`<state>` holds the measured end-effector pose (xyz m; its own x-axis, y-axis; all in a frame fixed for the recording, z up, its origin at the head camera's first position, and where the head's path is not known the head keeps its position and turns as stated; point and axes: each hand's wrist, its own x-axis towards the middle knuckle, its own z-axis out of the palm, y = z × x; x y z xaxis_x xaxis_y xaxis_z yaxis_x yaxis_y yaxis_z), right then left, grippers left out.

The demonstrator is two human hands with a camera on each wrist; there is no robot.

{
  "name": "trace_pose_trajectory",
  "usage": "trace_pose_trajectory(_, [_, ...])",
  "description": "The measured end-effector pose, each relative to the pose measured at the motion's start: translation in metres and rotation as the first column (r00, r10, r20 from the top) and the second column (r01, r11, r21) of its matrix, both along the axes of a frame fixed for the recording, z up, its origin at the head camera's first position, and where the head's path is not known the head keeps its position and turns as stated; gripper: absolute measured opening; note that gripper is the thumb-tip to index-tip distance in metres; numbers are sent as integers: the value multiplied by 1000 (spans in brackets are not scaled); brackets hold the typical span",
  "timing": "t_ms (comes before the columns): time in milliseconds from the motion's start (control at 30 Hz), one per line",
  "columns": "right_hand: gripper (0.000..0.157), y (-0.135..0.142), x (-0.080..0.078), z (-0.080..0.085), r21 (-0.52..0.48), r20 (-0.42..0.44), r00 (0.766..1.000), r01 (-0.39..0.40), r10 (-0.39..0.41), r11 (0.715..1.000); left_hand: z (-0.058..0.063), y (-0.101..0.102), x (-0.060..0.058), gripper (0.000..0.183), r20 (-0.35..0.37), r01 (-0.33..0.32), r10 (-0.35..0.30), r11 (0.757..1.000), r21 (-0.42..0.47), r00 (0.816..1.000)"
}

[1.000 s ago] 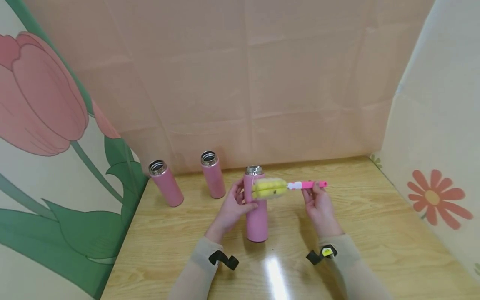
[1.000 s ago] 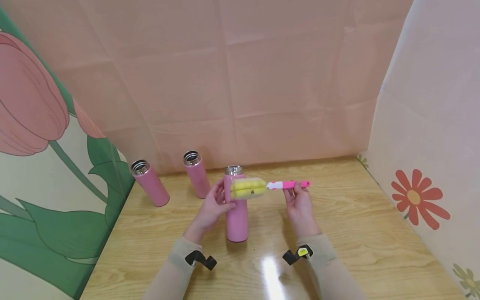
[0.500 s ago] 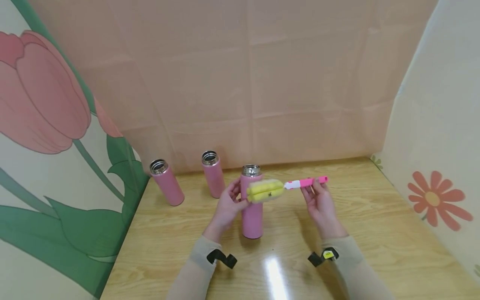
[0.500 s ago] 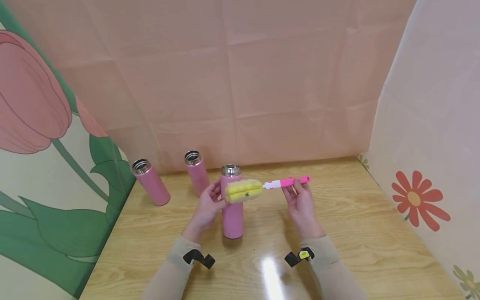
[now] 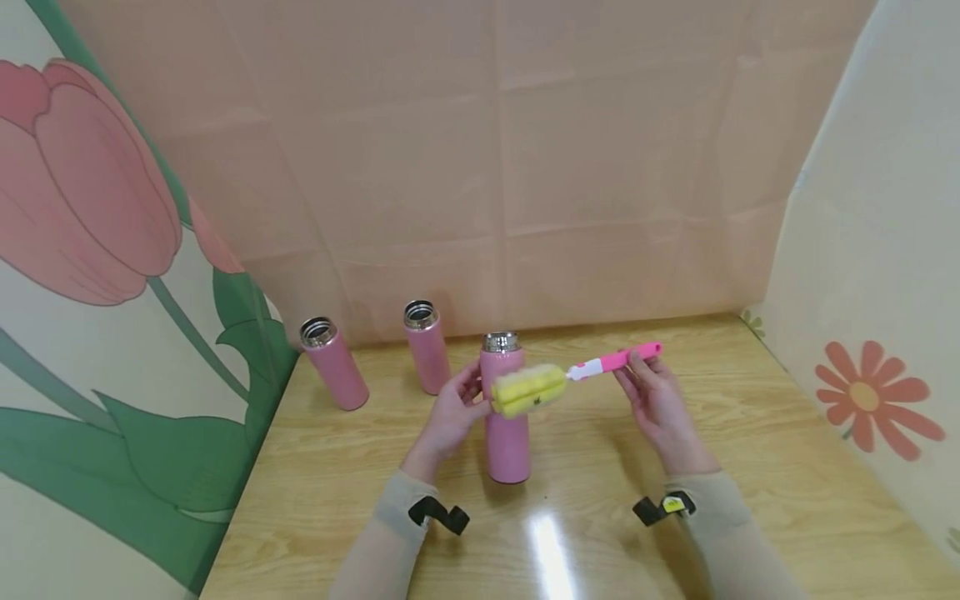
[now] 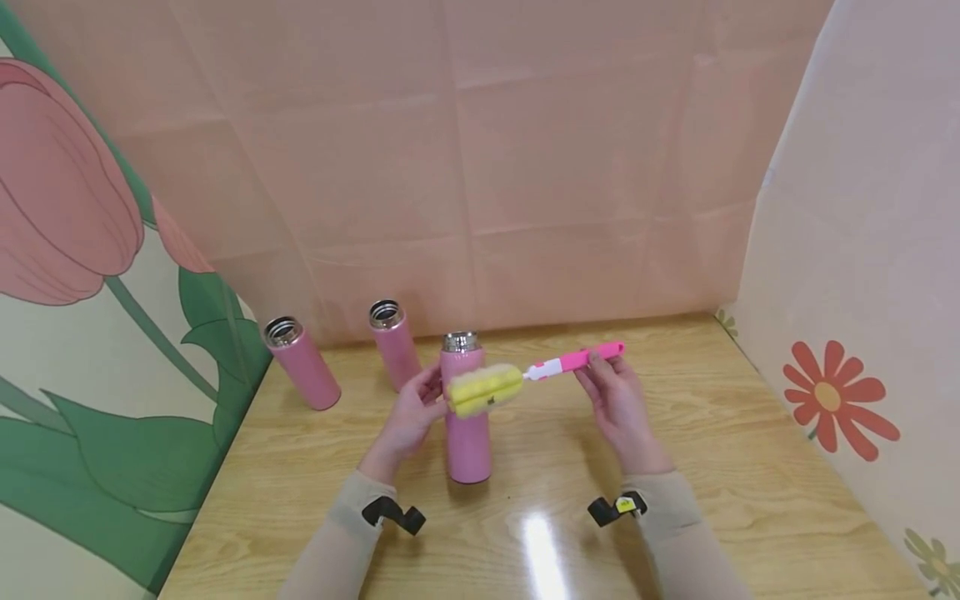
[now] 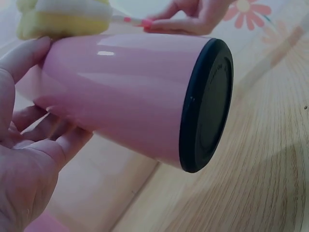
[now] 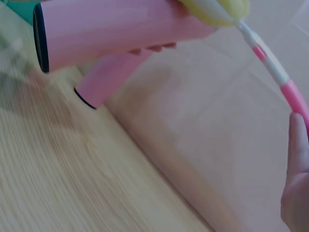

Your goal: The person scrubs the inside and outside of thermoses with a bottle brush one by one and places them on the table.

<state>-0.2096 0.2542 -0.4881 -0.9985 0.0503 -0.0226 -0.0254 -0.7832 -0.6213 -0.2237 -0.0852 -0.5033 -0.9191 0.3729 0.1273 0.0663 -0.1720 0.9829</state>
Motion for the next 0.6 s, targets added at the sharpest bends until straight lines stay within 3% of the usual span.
trace_pose_trajectory(367, [26,21,6,-3,170,-143,985,-69,94,983,0,-1,2,81,25,-3,4,999,-54,1000])
trace_pose_trajectory(600, [25,30,5,4,317,-203,953,-154,225,936,-1,0,2,80,7,12,-12,999,-45,1000])
